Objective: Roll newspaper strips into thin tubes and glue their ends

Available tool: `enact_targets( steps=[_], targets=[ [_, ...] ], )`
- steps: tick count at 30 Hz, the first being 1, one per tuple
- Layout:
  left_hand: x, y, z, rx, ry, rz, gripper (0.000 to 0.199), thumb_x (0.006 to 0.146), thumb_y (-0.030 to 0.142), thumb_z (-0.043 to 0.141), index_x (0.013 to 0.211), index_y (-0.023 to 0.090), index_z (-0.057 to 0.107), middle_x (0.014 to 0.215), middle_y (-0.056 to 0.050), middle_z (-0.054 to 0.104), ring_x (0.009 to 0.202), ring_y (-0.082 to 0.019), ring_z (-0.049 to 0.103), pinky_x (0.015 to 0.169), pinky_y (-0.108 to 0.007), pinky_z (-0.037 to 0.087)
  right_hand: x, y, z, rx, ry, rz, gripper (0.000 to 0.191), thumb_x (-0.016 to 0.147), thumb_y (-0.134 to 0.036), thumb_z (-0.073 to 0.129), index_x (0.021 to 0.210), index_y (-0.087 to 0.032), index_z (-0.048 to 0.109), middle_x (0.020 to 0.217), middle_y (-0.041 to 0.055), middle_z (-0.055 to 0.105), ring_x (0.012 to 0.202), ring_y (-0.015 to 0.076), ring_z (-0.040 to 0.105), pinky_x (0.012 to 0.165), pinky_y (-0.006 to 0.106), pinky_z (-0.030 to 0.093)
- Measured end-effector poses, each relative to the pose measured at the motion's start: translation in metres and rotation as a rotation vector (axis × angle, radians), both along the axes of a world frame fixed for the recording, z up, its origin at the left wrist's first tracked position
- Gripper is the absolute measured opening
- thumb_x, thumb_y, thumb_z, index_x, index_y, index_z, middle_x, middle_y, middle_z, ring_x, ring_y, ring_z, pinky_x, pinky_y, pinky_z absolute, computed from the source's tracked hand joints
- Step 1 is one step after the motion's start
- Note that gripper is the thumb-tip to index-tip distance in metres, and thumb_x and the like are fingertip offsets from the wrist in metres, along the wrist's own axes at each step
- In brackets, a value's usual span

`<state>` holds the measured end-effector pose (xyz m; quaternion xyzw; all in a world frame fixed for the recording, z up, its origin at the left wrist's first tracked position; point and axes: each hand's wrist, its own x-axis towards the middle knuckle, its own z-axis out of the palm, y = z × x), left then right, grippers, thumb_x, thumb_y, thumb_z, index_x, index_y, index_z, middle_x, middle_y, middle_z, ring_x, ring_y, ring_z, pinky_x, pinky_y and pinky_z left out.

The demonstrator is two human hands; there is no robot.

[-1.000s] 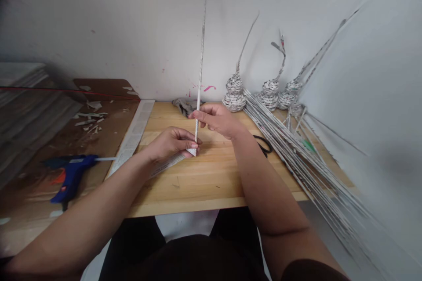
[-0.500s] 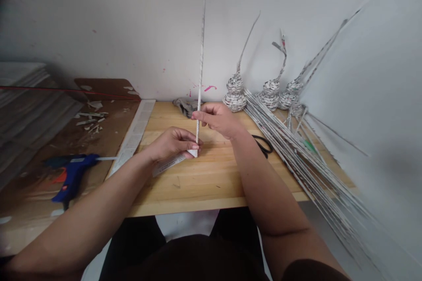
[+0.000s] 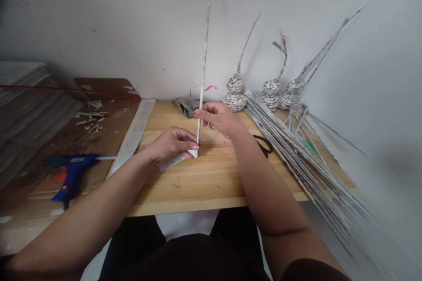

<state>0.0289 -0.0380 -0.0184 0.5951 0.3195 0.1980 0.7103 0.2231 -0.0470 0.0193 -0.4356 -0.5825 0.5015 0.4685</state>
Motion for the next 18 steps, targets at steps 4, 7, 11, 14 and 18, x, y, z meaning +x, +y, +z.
enact_targets(
  steps=[4,7,11,14,18],
  targets=[
    [-0.0003,0.0015,-0.0013,0.008,0.004,0.002,0.028,0.062,0.031,0.085,0.082,0.015,0.074,0.075,-0.004,0.071,0.068,-0.014,0.066,0.061,-0.026,0.057,-0.0003,0.0004,-0.0003,0.012,-0.031,0.045,0.036,0.073,-0.049,0.074,0.081,-0.014,0.069,0.067,0.0015,0.059,0.057,0.0087,0.048,0.043,0.021,0.027],
    [0.0,0.0018,-0.0017,0.009,0.017,0.018,0.03,0.061,0.031,0.085,0.083,0.015,0.074,0.079,-0.004,0.072,0.069,-0.014,0.066,0.061,-0.027,0.057,-0.0002,0.0012,-0.0005,0.053,-0.012,-0.069,0.037,0.066,-0.046,0.081,0.066,-0.015,0.062,0.059,-0.0024,0.052,0.052,0.0068,0.043,0.043,0.021,0.026],
    [0.0001,0.0019,-0.0017,0.015,0.026,0.015,0.028,0.06,0.03,0.085,0.082,0.015,0.074,0.079,-0.004,0.072,0.069,-0.014,0.066,0.063,-0.027,0.058,0.0019,-0.0006,0.0015,0.05,-0.035,0.012,0.036,0.073,-0.049,0.075,0.079,-0.014,0.068,0.067,0.0006,0.058,0.053,0.0073,0.044,0.043,0.021,0.027],
    [-0.0002,0.0022,-0.0012,0.03,0.027,0.01,0.028,0.061,0.031,0.085,0.082,0.016,0.075,0.079,-0.004,0.072,0.07,-0.014,0.066,0.063,-0.027,0.057,0.0027,-0.0016,0.0024,0.045,-0.083,0.052,0.035,0.075,-0.048,0.073,0.086,-0.014,0.07,0.069,0.0009,0.06,0.052,0.0067,0.042,0.044,0.022,0.027],
    [-0.0003,0.0024,-0.0006,0.031,0.032,0.009,0.03,0.06,0.031,0.086,0.083,0.015,0.074,0.078,-0.004,0.072,0.069,-0.014,0.066,0.064,-0.028,0.057,0.0023,-0.0012,0.0023,0.09,-0.11,-0.079,0.035,0.07,-0.046,0.078,0.069,-0.015,0.064,0.061,-0.0018,0.054,0.051,0.0068,0.04,0.044,0.021,0.025]
  ],
)
